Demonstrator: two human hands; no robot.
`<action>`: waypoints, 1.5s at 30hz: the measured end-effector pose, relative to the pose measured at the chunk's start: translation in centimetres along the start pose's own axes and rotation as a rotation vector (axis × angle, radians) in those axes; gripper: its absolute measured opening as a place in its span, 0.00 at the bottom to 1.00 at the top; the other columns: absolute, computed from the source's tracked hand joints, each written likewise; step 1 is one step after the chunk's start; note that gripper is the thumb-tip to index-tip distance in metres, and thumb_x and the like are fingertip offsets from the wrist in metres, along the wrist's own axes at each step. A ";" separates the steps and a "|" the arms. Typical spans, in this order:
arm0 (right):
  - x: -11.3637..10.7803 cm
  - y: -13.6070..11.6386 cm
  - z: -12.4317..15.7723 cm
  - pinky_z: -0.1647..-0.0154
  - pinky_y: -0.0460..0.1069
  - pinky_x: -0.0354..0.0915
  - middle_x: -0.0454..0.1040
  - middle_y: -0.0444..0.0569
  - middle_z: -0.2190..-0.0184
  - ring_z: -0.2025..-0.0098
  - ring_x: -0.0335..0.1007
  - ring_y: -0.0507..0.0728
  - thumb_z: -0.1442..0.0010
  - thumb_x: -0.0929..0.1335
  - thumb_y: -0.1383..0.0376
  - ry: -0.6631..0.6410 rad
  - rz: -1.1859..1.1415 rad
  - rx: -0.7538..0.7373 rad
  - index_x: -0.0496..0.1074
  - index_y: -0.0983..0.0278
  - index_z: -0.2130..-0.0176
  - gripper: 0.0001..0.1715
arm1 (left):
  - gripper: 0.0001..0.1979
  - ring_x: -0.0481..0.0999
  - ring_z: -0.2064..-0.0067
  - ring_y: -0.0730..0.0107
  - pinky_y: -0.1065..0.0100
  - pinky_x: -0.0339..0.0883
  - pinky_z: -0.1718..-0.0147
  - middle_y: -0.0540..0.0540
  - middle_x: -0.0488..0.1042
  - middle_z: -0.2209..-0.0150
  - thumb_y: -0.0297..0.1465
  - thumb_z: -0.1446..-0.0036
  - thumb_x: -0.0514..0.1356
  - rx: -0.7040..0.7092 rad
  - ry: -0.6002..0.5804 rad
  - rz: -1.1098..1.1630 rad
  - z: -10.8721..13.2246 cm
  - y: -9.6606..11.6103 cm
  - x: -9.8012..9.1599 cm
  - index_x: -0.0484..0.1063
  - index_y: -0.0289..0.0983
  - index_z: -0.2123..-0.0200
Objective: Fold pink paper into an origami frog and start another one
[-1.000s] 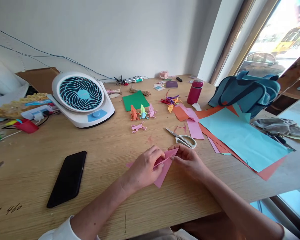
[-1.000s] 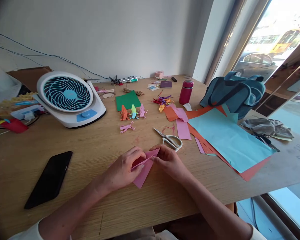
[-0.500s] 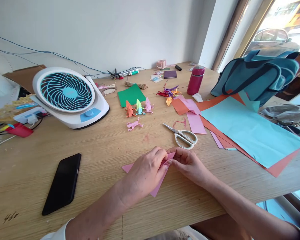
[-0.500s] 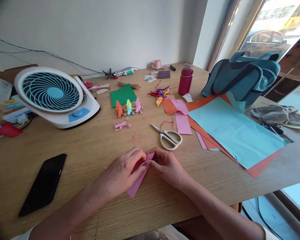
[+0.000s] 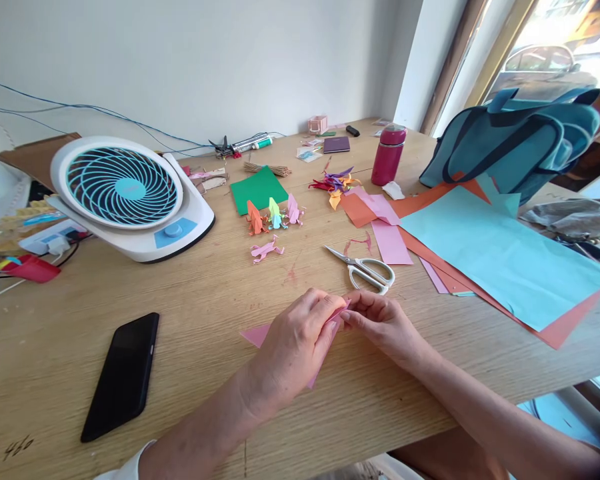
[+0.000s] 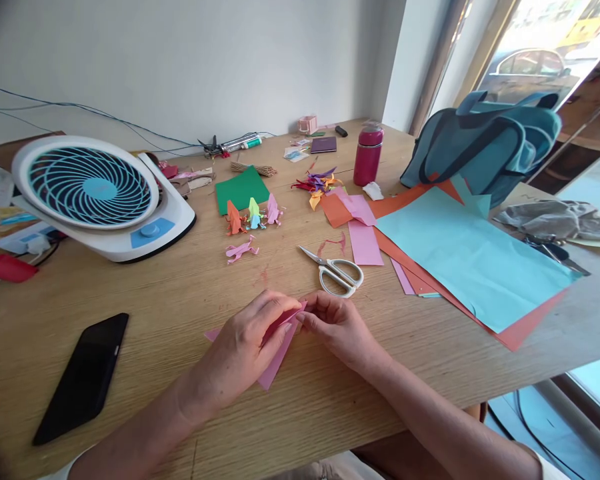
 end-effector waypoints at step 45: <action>-0.2 1.0 0.2 0.70 0.45 0.67 0.81 0.47 0.73 0.70 0.77 0.54 0.46 0.74 0.49 0.030 0.094 0.100 0.82 0.63 0.64 0.20 | 0.06 0.74 0.61 0.70 0.69 0.64 0.61 0.51 0.75 0.63 0.23 0.36 0.56 0.006 0.100 -0.089 -0.4 -1.1 0.2 0.69 0.40 0.61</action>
Point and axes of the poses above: each hand's wrist, its own z-axis away from the middle knuckle, its own x-axis out of the palm, y = z × x, the point moved 10 cm from there along -z, towards the middle knuckle
